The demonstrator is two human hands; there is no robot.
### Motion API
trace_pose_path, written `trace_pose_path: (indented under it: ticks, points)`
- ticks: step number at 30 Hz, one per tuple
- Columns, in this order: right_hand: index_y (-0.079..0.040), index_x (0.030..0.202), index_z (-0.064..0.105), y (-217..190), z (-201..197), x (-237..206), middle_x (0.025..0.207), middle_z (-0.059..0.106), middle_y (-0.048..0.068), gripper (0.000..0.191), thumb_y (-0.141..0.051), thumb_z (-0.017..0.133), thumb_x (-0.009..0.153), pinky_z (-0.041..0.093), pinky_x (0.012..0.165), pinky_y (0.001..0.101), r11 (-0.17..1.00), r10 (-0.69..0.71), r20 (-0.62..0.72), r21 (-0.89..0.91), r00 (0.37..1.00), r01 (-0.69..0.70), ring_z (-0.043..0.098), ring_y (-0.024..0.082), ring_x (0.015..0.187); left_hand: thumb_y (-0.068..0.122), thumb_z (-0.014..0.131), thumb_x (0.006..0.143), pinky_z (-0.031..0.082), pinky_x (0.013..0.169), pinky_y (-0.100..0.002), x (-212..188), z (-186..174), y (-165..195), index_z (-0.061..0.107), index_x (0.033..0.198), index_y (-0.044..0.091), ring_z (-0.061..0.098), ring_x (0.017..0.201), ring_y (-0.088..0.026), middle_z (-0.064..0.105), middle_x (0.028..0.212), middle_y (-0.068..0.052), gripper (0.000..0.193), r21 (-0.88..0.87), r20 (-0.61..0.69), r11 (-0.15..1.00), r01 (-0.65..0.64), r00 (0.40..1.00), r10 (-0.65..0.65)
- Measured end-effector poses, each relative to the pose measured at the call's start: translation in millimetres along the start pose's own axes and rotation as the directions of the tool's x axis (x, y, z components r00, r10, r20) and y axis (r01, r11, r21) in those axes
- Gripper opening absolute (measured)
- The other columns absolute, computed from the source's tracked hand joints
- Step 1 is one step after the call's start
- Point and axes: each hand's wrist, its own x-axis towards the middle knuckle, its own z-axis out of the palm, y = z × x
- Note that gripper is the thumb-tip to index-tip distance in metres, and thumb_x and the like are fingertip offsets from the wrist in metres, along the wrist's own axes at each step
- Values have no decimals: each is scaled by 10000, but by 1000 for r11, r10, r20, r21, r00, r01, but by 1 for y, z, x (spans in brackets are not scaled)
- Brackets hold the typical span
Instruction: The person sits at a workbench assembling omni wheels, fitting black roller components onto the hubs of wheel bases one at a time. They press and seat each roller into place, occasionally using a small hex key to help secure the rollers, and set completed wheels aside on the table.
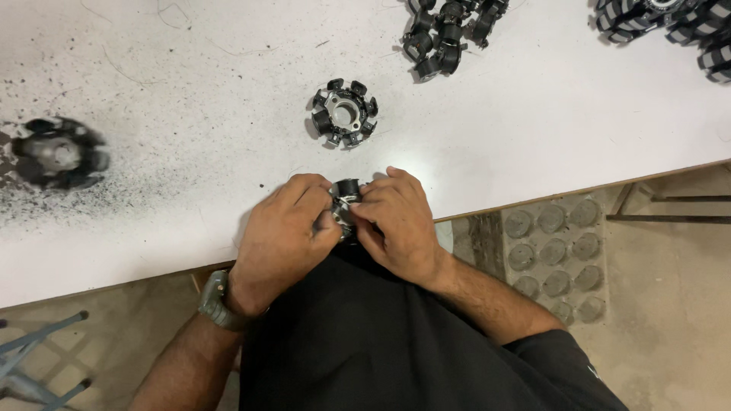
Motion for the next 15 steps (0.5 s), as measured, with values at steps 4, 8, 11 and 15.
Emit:
trace_pose_path:
  ticks: [4,8,11,15]
  points:
    - [-63,1074,612,23,-18,-7,1058,657,120,283,-3,778,853,442,1116,572,994,55,-47,-96,997,-59,647,286,1080,405,764,860,593,755,-386,40,-11,4,573,1222,-27,693,954,-292,641,1146,-205,596,275,-127,959,-64,987,102]
    - [-60,1095,608,52,-41,-9,1071,667,108,227,0,747,925,447,1138,576,965,148,-139,-196,979,-174,658,294,1092,733,688,890,563,678,-418,105,3,7,302,1578,-21,653,889,-298,598,1166,-237,1091,412,354,825,387,766,-536]
    - [-57,1099,615,65,-56,-8,1062,675,101,203,-1,742,950,446,1151,572,943,192,-193,-235,962,-235,658,303,1087,644,686,928,561,768,-434,118,14,7,395,1506,-76,631,978,-315,608,1206,-229,968,390,306,871,299,850,-429]
    - [-51,1113,623,70,-64,-9,1055,675,99,188,-6,732,967,426,1189,589,921,258,-236,-233,937,-313,662,276,1034,474,808,696,502,905,-482,91,11,-6,305,1528,-55,565,1121,-363,565,1300,-239,1107,250,411,968,-34,909,-74]
